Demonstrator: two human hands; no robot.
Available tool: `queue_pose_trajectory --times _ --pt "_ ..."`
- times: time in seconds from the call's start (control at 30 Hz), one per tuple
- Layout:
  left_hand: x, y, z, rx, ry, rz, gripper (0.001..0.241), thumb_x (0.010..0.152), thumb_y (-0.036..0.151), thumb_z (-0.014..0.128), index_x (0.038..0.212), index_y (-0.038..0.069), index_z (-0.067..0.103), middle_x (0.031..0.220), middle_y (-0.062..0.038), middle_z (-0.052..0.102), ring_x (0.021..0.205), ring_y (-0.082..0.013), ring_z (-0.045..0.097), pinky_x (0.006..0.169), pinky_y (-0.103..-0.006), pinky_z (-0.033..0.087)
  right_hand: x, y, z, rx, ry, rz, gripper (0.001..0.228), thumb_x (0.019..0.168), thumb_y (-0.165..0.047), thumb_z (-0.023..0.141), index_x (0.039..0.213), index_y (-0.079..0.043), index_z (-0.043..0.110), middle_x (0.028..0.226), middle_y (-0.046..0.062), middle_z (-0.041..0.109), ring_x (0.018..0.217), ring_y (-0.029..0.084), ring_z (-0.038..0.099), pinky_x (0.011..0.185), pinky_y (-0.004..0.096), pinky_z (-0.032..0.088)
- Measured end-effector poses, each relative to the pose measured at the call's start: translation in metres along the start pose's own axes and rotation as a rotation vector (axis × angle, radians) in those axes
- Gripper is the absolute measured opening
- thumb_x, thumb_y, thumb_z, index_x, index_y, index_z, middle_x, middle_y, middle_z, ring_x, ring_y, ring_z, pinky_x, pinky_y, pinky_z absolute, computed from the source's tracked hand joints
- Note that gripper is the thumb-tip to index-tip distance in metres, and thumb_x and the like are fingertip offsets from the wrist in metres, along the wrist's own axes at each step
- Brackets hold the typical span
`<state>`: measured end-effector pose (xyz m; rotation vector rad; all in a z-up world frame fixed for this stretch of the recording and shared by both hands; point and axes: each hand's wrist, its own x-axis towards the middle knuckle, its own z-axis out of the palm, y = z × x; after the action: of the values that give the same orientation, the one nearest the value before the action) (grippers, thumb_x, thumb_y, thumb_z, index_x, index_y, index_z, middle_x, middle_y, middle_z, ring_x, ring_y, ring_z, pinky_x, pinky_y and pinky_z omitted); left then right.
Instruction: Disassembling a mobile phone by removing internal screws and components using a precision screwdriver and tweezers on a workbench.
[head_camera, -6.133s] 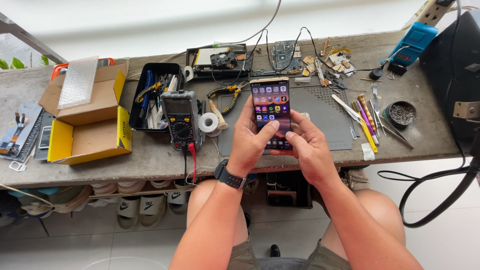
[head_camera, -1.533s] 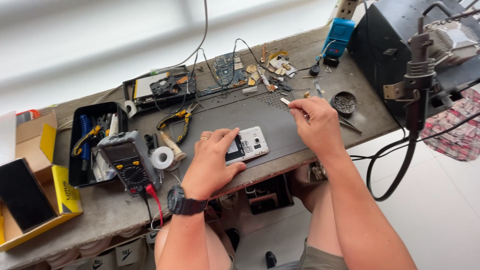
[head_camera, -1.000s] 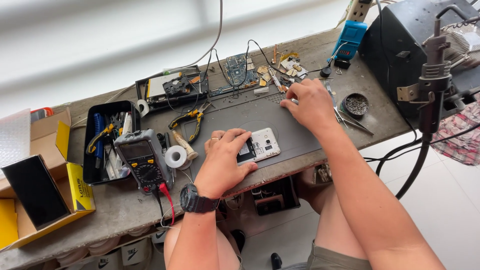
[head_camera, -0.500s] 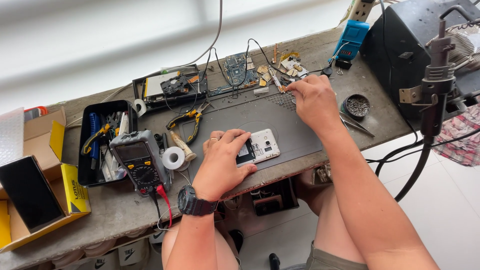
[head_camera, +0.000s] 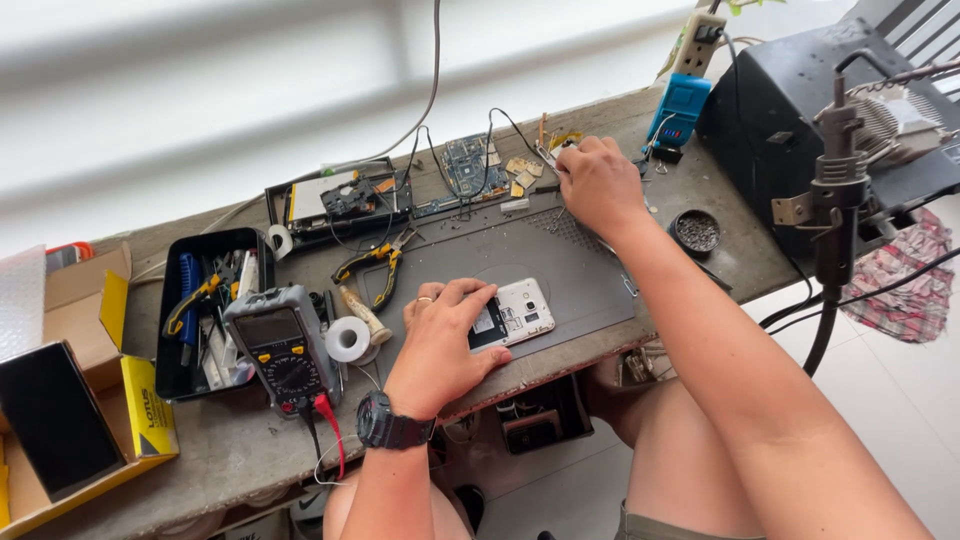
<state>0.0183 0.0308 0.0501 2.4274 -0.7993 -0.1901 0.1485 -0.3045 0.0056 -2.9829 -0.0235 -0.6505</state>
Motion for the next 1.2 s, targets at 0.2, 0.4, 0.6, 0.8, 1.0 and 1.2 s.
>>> queue_pose_trajectory --times 0.2,0.4,0.6,0.8,1.0,1.2 --pt "0.001 -0.002 0.0 -0.013 -0.01 -0.009 0.084 0.076 0.042 0.097 0.15 0.018 0.066 0.148 -0.002 0.062 0.131 -0.034 0.055 0.122 -0.0583 0.033 0.018 0.054 0.019 -0.097 0.045 -0.083 0.006 0.104 -0.027 0.077 0.104 -0.022 0.079 0.102 0.006 0.068 0.105 0.03 0.067 0.084 0.047 0.063" --pt "0.001 -0.001 0.0 -0.022 -0.03 -0.028 0.084 0.078 0.042 0.097 0.152 0.019 0.065 0.149 -0.002 0.062 0.132 -0.0337 0.056 0.122 -0.0578 0.033 -0.007 0.016 -0.023 -0.031 -0.043 -0.172 0.021 0.113 -0.026 0.064 0.105 -0.021 0.083 0.108 0.007 0.077 0.111 0.028 0.07 0.093 0.042 0.06" --pt "0.001 0.0 0.0 -0.012 -0.014 -0.025 0.084 0.076 0.041 0.097 0.151 0.019 0.066 0.148 -0.002 0.062 0.132 -0.0338 0.055 0.122 -0.0592 0.034 -0.022 0.006 -0.032 -0.349 -0.1 -0.511 0.019 0.105 -0.013 0.066 0.091 -0.016 0.079 0.095 0.004 0.079 0.099 0.021 0.073 0.086 0.032 0.062" --pt "0.003 0.0 0.001 -0.001 -0.012 -0.022 0.083 0.076 0.042 0.098 0.15 0.02 0.067 0.146 -0.002 0.062 0.132 -0.0326 0.054 0.121 -0.059 0.034 -0.015 -0.009 -0.041 -0.512 -0.167 -0.701 0.021 0.098 -0.004 0.066 0.083 -0.015 0.076 0.083 0.006 0.077 0.084 0.023 0.075 0.082 0.035 0.062" --pt "0.002 -0.003 0.003 0.002 -0.004 -0.012 0.083 0.075 0.041 0.098 0.149 0.019 0.067 0.145 -0.002 0.062 0.131 -0.0326 0.053 0.12 -0.06 0.034 0.003 -0.014 -0.049 -0.467 -0.334 -0.616 0.022 0.102 -0.003 0.059 0.095 -0.012 0.078 0.088 0.009 0.079 0.086 0.026 0.079 0.081 0.039 0.064" --pt "0.001 -0.002 0.002 -0.012 -0.007 -0.007 0.083 0.076 0.04 0.098 0.15 0.018 0.067 0.146 -0.004 0.061 0.131 -0.0337 0.053 0.121 -0.0604 0.034 0.023 -0.003 -0.058 -0.196 -0.502 -0.196 0.016 0.105 -0.025 0.066 0.107 -0.016 0.08 0.093 0.007 0.08 0.089 0.027 0.081 0.081 0.045 0.067"
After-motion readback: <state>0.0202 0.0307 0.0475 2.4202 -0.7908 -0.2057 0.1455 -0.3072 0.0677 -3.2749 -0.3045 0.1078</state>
